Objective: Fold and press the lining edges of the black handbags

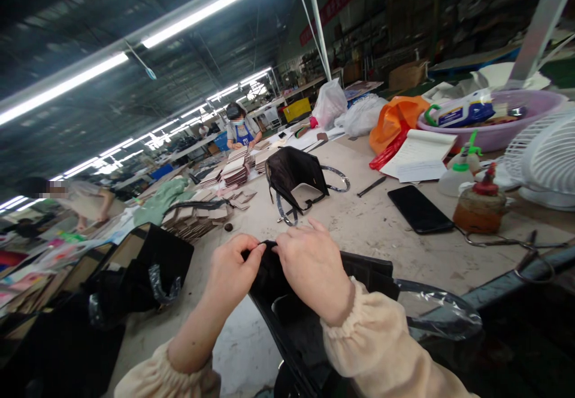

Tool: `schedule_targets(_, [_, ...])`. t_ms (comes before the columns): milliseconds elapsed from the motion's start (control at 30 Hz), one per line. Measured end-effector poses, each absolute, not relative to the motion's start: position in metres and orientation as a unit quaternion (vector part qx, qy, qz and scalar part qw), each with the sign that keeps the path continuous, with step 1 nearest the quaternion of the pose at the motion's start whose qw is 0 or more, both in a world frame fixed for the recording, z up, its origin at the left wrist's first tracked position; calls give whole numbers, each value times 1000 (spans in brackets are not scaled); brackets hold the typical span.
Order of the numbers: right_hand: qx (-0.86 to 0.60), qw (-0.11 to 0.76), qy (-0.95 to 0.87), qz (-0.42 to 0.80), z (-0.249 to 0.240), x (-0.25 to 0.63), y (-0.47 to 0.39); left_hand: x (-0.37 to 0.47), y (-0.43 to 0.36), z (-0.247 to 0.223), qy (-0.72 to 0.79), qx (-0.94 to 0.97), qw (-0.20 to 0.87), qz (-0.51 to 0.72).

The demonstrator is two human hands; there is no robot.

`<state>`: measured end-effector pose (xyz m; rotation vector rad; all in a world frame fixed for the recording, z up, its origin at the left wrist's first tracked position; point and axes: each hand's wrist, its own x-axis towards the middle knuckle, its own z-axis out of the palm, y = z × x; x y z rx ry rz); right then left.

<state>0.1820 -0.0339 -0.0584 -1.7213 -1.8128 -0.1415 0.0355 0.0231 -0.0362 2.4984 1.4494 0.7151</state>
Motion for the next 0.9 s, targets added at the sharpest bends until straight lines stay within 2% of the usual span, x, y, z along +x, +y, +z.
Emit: schedule_targets(900, [-638, 313, -700, -64, -60, 182, -35, 36, 23, -39, 497, 827, 104, 241])
